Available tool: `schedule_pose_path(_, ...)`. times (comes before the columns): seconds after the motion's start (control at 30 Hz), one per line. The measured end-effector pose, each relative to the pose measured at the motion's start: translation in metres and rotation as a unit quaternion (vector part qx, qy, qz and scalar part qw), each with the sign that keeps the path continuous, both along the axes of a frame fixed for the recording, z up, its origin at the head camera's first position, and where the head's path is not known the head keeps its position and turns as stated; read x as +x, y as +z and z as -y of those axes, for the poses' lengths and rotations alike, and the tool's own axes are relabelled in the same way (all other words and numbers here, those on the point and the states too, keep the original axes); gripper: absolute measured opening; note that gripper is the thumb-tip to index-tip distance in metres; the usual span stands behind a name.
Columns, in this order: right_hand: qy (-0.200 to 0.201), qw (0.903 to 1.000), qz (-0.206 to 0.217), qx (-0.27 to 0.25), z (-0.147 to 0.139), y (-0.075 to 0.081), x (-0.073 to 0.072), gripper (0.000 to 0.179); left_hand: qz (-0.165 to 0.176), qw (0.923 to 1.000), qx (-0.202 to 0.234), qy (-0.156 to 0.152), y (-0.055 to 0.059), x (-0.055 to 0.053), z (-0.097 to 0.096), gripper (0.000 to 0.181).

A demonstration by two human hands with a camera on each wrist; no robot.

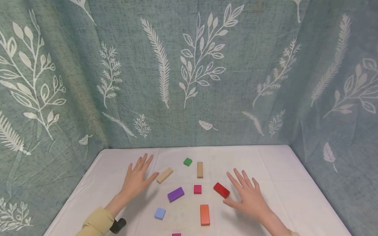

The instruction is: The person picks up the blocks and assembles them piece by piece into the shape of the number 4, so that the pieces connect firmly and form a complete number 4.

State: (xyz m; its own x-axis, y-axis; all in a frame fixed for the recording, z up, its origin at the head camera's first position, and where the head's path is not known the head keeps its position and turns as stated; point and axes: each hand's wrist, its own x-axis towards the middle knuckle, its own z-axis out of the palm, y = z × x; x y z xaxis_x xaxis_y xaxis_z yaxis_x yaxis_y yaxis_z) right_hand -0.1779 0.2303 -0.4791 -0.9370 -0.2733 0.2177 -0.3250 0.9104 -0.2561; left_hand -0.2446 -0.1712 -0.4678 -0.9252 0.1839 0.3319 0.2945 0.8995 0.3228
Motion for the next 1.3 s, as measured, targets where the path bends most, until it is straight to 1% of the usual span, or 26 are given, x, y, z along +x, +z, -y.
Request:
schedule_pose_path(0.2, 0.006, 0.9999, 0.002, -0.015, 0.014, 0.0, 0.012, 0.091, -0.01, 0.9996, 0.019, -0.015, 0.001, 0.006, -0.006, 0.07)
schedule_pose_path(0.4, 0.016, 0.999, 0.018, -0.037, 0.029, -0.002, 0.023, 0.093, -0.007, 0.9988, 0.04, -0.026, 0.0, 0.012, -0.013, 0.069)
schedule_pose_path(0.53, 0.042, 0.9976, 0.018, -0.053, 0.037, -0.005, 0.032, 0.092, -0.01, 0.9978, 0.053, -0.037, -0.002, 0.017, -0.019, 0.068)
schedule_pose_path(0.63, 0.063, 0.9963, 0.006, -0.058, 0.042, -0.006, 0.038, 0.09, -0.012, 0.9968, 0.062, -0.049, -0.003, 0.02, -0.024, 0.067)
schedule_pose_path(0.77, 0.076, 0.9956, -0.005, -0.056, 0.049, -0.007, 0.045, 0.089, -0.008, 0.9956, 0.07, -0.062, -0.005, 0.025, -0.031, 0.067)
schedule_pose_path(1.03, 0.077, 0.9924, 0.066, -0.069, 0.056, -0.007, 0.05, 0.088, 0.003, 0.9925, 0.096, -0.076, -0.008, 0.031, -0.041, 0.066)
schedule_pose_path(1.13, 0.082, 0.9913, 0.073, -0.072, 0.059, -0.008, 0.051, 0.088, 0.007, 0.9915, 0.102, -0.081, -0.009, 0.033, -0.044, 0.065)
schedule_pose_path(1.3, 0.089, 0.9893, 0.083, -0.08, 0.063, -0.009, 0.052, 0.089, 0.037, 0.989, 0.114, -0.086, -0.009, 0.036, -0.049, 0.066)
